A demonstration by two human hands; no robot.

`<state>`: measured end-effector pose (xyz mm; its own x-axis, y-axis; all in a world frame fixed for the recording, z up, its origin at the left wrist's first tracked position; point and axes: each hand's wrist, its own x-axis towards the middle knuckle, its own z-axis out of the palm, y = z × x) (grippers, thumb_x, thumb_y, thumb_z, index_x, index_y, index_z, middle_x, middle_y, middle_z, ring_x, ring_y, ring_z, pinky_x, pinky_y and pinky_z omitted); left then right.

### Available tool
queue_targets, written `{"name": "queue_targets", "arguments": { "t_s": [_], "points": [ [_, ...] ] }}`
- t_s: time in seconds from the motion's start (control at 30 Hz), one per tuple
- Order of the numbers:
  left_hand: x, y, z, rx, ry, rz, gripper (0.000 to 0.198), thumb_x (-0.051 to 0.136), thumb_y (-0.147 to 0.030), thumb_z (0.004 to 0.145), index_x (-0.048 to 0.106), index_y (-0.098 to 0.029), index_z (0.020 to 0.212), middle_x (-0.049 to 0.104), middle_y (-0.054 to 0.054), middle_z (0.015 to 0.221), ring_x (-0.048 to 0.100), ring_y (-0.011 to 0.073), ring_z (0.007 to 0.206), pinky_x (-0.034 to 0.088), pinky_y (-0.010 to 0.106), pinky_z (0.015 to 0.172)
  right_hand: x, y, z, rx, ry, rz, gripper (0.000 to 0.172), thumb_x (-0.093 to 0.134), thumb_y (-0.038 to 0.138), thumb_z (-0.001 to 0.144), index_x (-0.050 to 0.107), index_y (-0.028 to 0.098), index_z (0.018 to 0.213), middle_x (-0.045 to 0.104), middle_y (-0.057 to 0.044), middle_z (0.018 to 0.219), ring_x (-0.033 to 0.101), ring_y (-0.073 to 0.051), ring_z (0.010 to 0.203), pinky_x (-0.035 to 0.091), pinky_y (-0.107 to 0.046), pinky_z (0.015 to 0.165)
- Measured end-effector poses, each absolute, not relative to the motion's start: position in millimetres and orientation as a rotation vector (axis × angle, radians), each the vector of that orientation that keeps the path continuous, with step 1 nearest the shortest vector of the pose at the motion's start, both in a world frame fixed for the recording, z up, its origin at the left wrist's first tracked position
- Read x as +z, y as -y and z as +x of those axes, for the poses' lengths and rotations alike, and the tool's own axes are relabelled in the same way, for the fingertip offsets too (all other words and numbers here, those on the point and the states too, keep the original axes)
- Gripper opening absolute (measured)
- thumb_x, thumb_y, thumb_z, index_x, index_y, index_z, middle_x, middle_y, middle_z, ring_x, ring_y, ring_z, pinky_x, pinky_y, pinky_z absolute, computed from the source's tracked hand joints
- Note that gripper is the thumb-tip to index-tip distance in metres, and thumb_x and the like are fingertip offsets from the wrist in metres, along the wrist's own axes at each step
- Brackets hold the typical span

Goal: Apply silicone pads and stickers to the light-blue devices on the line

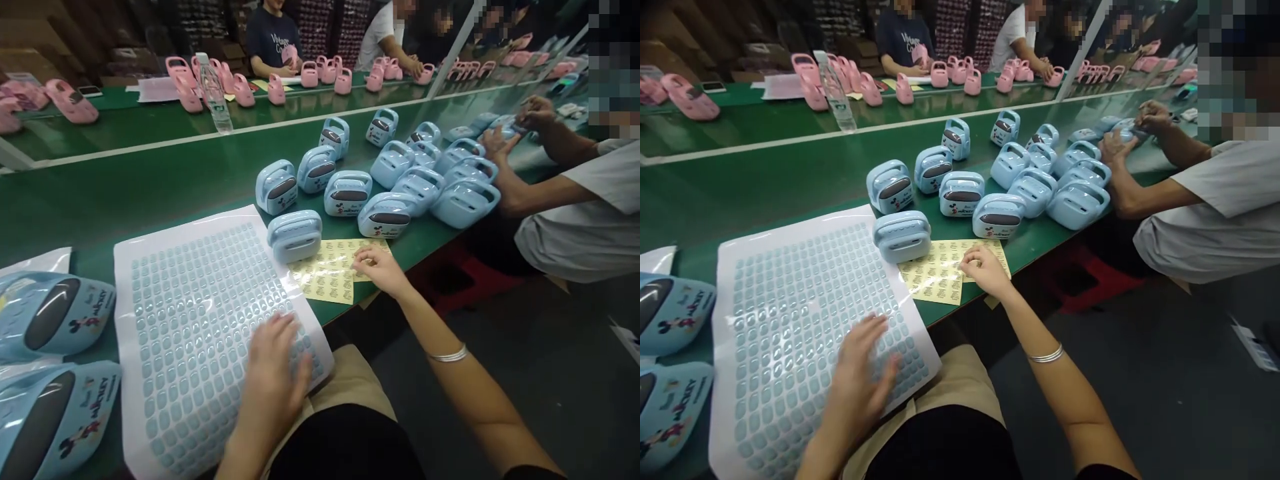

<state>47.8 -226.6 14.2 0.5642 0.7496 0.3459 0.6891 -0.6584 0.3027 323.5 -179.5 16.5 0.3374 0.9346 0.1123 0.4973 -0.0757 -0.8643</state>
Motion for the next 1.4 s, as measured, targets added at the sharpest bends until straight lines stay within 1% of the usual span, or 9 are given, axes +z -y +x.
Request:
{"name": "queue_targets", "arguments": {
  "t_s": [0.13, 0.27, 0.5, 0.7, 0.87, 1.0, 1.07, 1.23, 1.4],
  "points": [
    [9, 216, 114, 0.324, -1.036, 2.858, 0.052, 0.048, -0.041, 0.086, 0.046, -0.019, 0.134, 0.045, 0.013, 0.140, 0.035, 0.0364, 0.132, 0.038, 0.060, 0.099, 1, 178, 318, 0.547, 1.268, -1.814, 0.014, 0.064, 0.034, 0.066, 0.063, 0.021, 0.059, 0.059, -0.006, 0.093, 0.048, -0.026, 0.101, 0.038, -0.049, 0.094],
    [-4, 208, 138, 0.189, -1.067, 2.873, 0.059, 0.053, -0.042, 0.083, 0.042, -0.019, 0.137, 0.038, 0.013, 0.144, 0.032, 0.0377, 0.133, 0.036, 0.061, 0.101, -4, 180, 319, 0.484, 1.256, -1.867, 0.010, 0.062, 0.029, 0.068, 0.064, 0.022, 0.061, 0.057, -0.006, 0.096, 0.047, -0.025, 0.101, 0.038, -0.047, 0.096],
    [-5, 210, 133, 0.201, -1.071, 2.873, 0.057, 0.053, -0.040, 0.083, 0.043, -0.022, 0.136, 0.038, 0.011, 0.145, 0.033, 0.0373, 0.133, 0.036, 0.060, 0.101, -6, 182, 311, 0.338, 1.298, -1.914, 0.008, 0.062, 0.024, 0.070, 0.063, 0.023, 0.062, 0.055, -0.007, 0.095, 0.046, -0.026, 0.100, 0.039, -0.048, 0.095],
    [-2, 210, 134, 0.212, -1.071, 2.863, 0.056, 0.053, -0.036, 0.083, 0.043, -0.021, 0.136, 0.040, 0.012, 0.144, 0.034, 0.0369, 0.132, 0.037, 0.059, 0.101, -9, 187, 311, 0.156, 1.369, -1.883, 0.004, 0.063, 0.025, 0.070, 0.061, 0.022, 0.070, 0.056, -0.006, 0.090, 0.051, -0.025, 0.095, 0.043, -0.045, 0.090],
    [-4, 210, 136, 0.232, -1.079, 2.840, 0.055, 0.053, -0.036, 0.083, 0.043, -0.022, 0.136, 0.039, 0.011, 0.144, 0.034, 0.0358, 0.132, 0.037, 0.058, 0.101, -10, 188, 315, 0.204, 1.306, -1.798, 0.011, 0.058, 0.032, 0.075, 0.058, 0.021, 0.077, 0.057, -0.006, 0.089, 0.055, -0.023, 0.092, 0.048, -0.039, 0.076],
    [8, 212, 129, 0.319, -1.064, 2.852, 0.054, 0.050, -0.037, 0.085, 0.044, -0.020, 0.135, 0.039, 0.012, 0.144, 0.031, 0.0347, 0.135, 0.036, 0.057, 0.102, -7, 191, 317, 0.213, 1.281, -1.739, 0.013, 0.053, 0.033, 0.080, 0.057, 0.021, 0.079, 0.058, -0.007, 0.088, 0.057, -0.021, 0.088, 0.048, -0.034, 0.067],
    [18, 211, 112, 0.378, -1.099, 2.848, 0.050, 0.045, -0.036, 0.088, 0.043, -0.019, 0.135, 0.041, 0.013, 0.143, 0.031, 0.0326, 0.135, 0.035, 0.056, 0.103, -1, 195, 315, 0.166, 1.308, -1.729, 0.012, 0.053, 0.032, 0.081, 0.058, 0.021, 0.080, 0.059, -0.007, 0.088, 0.058, -0.022, 0.087, 0.049, -0.034, 0.066],
    [27, 213, 33, 0.436, -1.415, 2.803, 0.046, 0.032, -0.035, 0.093, 0.047, -0.015, 0.131, 0.056, 0.013, 0.129, 0.047, 0.0306, 0.124, 0.037, 0.057, 0.100, 20, 204, 295, 0.043, 1.568, -1.547, 0.006, 0.055, 0.024, 0.083, 0.059, 0.022, 0.087, 0.062, -0.006, 0.085, 0.061, -0.021, 0.085, 0.051, -0.035, 0.067],
    [9, 221, -20, 0.263, -1.570, 2.713, 0.049, 0.036, -0.042, 0.091, 0.046, -0.019, 0.133, 0.050, 0.013, 0.136, 0.038, 0.0329, 0.131, 0.037, 0.058, 0.100, 19, 214, 253, 0.109, 2.093, -1.150, 0.016, 0.057, 0.017, 0.084, 0.060, 0.021, 0.099, 0.068, -0.007, 0.091, 0.065, -0.020, 0.088, 0.056, -0.035, 0.075]
  ]
}}
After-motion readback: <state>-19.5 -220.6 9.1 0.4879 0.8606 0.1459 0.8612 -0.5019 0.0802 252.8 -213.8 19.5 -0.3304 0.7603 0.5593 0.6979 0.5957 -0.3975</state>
